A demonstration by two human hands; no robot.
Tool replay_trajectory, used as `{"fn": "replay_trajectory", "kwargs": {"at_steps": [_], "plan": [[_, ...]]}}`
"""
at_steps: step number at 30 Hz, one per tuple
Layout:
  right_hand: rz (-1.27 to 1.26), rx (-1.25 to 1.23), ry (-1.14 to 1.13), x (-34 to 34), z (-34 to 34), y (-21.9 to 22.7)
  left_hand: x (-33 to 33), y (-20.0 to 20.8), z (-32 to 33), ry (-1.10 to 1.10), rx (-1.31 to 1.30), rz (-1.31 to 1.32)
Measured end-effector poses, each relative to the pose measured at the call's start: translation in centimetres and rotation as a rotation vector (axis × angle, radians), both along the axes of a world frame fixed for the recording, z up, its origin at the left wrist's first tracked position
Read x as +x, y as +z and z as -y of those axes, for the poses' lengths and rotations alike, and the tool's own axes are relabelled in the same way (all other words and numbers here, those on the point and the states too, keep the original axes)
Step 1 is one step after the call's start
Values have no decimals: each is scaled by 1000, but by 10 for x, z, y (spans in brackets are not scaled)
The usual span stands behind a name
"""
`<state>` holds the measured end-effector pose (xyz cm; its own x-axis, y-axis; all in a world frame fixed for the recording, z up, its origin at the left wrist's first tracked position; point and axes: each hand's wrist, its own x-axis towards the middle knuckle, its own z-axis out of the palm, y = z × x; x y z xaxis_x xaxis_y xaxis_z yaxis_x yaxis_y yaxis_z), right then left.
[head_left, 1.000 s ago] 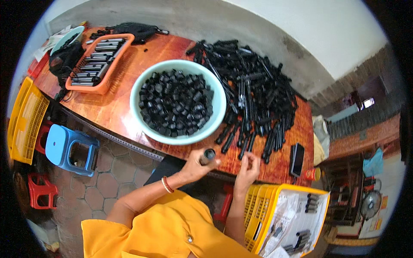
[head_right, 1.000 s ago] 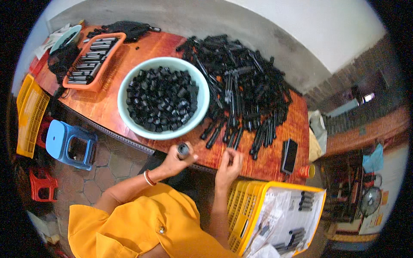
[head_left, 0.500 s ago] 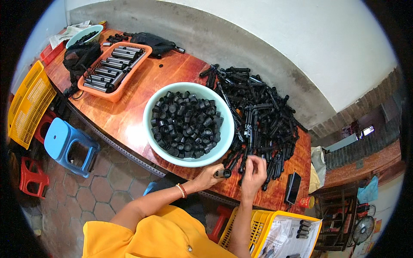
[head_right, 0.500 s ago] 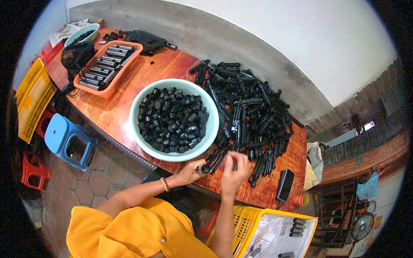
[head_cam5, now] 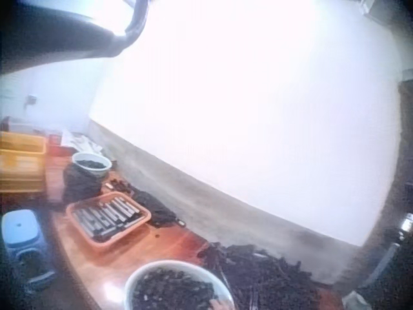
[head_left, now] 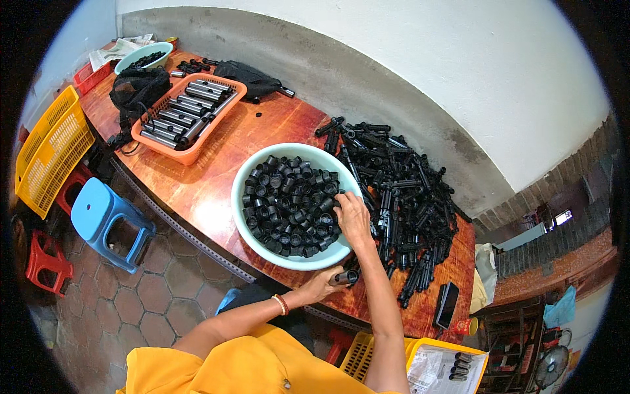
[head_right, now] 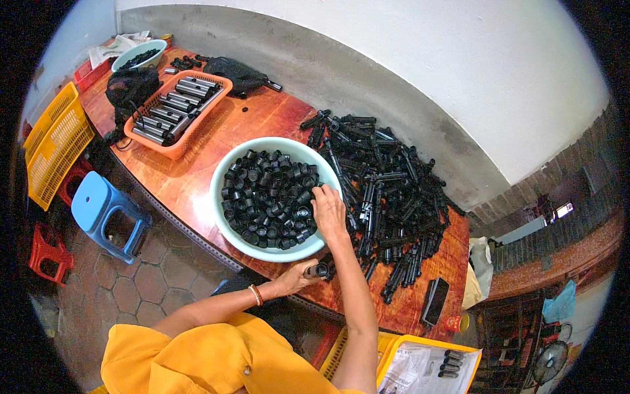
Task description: The person repeatedly picks up black cylindrical components and metal rods from a table, inserts the rods into the components, and places the assembled units into a yellow basket. The person handles items one at a time and continues the process throughout the clip.
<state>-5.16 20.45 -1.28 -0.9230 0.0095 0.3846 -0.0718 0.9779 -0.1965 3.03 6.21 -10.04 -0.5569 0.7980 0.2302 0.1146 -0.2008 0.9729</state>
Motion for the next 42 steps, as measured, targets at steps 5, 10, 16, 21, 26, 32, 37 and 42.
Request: {"fn": "replay_trajectory", "kwargs": {"at_steps": [5,10,16,21,26,32,37,42], "plan": [[-122,-377,-43,15,-2,15,0,11,1,-19,-29,-9],[191,-952,76,70,-5,73,-2,8,3,67,-90,-92],[353,-598,248,123,8,126,0,1,-2,6,22,165],[294,-448,336,137,12,114,1,6,-1,6,-57,109],[305,-396,344,136,17,108,1,2,0,1,8,126],[326,-253,414,127,19,111,-1,4,2,5,-78,65],[364,-285,372,132,19,109,-2,1,-2,-9,-21,48],[291,-242,316,141,21,109,-3,-25,-7,-71,-49,113]]}}
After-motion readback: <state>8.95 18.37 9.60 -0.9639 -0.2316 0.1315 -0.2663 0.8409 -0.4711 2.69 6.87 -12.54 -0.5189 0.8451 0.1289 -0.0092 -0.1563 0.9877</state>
